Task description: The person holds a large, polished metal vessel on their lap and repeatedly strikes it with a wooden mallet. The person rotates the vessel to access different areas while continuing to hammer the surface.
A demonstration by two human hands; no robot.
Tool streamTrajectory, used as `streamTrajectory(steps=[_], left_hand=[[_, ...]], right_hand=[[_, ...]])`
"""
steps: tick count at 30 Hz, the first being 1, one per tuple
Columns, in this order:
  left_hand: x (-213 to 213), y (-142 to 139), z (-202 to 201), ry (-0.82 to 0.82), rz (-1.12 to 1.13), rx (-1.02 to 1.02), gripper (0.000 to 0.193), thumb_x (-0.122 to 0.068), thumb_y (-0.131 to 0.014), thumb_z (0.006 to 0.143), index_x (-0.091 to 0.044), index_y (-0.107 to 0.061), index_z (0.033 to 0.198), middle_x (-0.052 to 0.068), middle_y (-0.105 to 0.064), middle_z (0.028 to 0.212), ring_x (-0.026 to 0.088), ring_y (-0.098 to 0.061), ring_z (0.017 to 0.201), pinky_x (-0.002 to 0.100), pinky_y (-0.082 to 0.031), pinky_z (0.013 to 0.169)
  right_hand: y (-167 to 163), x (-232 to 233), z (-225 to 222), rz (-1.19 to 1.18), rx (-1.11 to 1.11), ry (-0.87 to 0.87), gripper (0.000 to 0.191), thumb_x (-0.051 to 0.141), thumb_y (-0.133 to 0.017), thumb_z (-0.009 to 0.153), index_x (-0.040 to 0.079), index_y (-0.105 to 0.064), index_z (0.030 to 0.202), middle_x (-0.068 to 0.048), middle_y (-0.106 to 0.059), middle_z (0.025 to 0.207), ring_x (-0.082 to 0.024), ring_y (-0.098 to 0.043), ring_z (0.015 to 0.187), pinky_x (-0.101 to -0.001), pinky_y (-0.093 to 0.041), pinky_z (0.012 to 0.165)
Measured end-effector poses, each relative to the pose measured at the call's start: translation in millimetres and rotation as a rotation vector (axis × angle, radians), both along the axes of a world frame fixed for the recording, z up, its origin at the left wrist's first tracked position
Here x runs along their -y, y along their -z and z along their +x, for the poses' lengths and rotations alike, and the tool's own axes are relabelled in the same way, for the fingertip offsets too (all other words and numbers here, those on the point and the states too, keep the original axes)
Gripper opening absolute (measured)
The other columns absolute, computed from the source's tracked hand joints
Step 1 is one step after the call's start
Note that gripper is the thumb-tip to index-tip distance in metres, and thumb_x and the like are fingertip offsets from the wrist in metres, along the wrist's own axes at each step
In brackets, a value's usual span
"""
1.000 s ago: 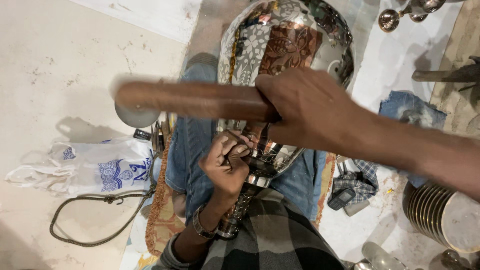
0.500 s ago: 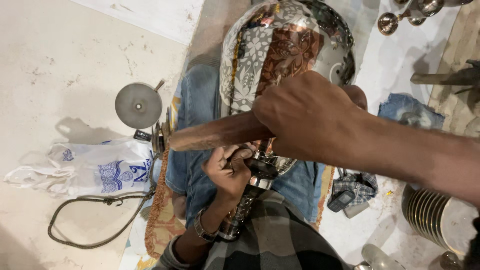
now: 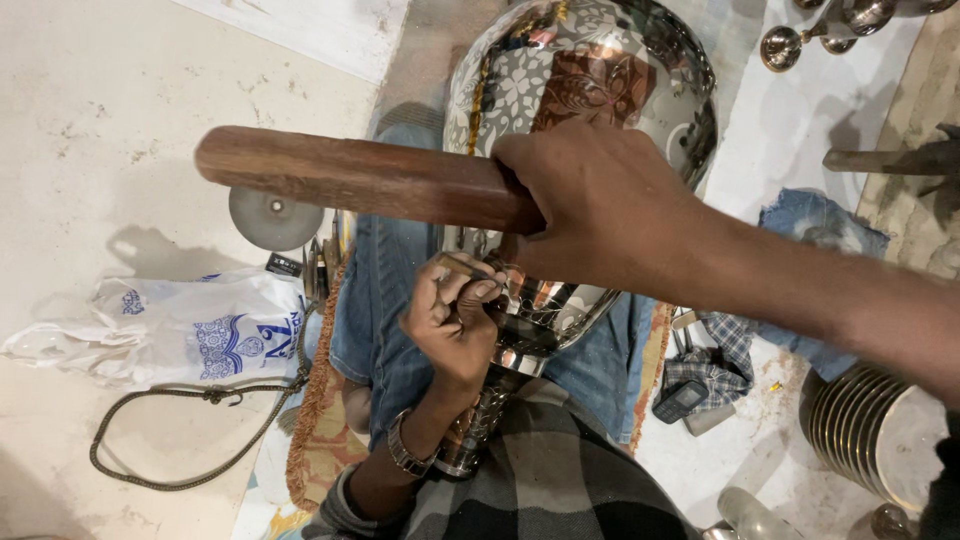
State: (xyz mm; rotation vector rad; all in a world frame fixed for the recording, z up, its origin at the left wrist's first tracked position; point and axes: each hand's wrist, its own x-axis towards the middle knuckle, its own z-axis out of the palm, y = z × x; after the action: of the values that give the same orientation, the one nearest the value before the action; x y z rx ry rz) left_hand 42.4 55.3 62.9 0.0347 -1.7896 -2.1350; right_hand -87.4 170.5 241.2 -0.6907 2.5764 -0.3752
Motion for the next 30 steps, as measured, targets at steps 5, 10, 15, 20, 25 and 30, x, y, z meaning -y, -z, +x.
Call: streamTrajectory(steps=[5,10,15,20,25,30], left_hand=[[-2,4,3,-0.018,0.063,0.052,0.022,0.023,-0.05,0.095,0.005,-0.053,0.107,0.017,-0.073,0.1,0.021,-0.076,0.095,0.03,-0.066,0.084],[3,10,1,0.058,0.062,0.049,0.022,0.022,-0.05,0.093,0.008,-0.058,0.108,0.016,-0.073,0.095,0.02,-0.076,0.091,0.028,-0.065,0.08],[9,19,-11,0.092,-0.128,0.035,0.027,0.024,-0.049,0.085,0.011,-0.065,0.101,0.016,-0.078,0.093,0.016,-0.078,0.082,0.026,-0.066,0.068],[21,17,-19,0.298,-0.126,0.046,0.031,0.021,-0.056,0.074,0.006,-0.069,0.097,0.013,-0.077,0.095,0.018,-0.076,0.081,0.027,-0.065,0.072],[31,12,-27,0.485,-0.218,-0.028,0.035,0.019,-0.062,0.078,0.0,-0.071,0.106,0.011,-0.078,0.099,0.021,-0.077,0.086,0.028,-0.065,0.073],[40,18,-50,0.643,-0.415,-0.133,0.051,0.015,-0.059,0.075,0.002,-0.064,0.125,0.019,-0.074,0.116,0.02,-0.079,0.094,0.025,-0.067,0.067]], right_hand=[[-8,4,-4,0.418,-0.02,-0.251,0.017,0.013,-0.076,0.079,0.004,-0.068,0.091,-0.009,-0.065,0.064,-0.019,-0.06,0.049,-0.0341,-0.052,0.044],[-6,6,-4,0.364,-0.034,-0.18,0.018,0.012,-0.072,0.076,0.004,-0.066,0.091,-0.006,-0.062,0.066,-0.016,-0.056,0.049,-0.0312,-0.049,0.042],[4,-5,-1,0.098,-0.002,-0.012,0.023,0.014,-0.073,0.077,0.005,-0.063,0.096,-0.005,-0.06,0.064,-0.016,-0.053,0.048,-0.0321,-0.046,0.04],[13,-29,6,0.191,0.057,0.001,0.027,0.01,-0.068,0.079,0.009,-0.061,0.105,-0.005,-0.059,0.064,-0.016,-0.054,0.046,-0.0336,-0.046,0.042],[15,-62,24,0.286,0.145,0.102,0.022,0.013,-0.07,0.083,0.012,-0.063,0.104,-0.006,-0.058,0.061,-0.019,-0.057,0.046,-0.034,-0.048,0.041],[40,-98,57,0.266,0.245,0.329,0.023,0.007,-0.072,0.079,0.009,-0.066,0.101,-0.009,-0.06,0.054,-0.019,-0.057,0.045,-0.0361,-0.045,0.043]])
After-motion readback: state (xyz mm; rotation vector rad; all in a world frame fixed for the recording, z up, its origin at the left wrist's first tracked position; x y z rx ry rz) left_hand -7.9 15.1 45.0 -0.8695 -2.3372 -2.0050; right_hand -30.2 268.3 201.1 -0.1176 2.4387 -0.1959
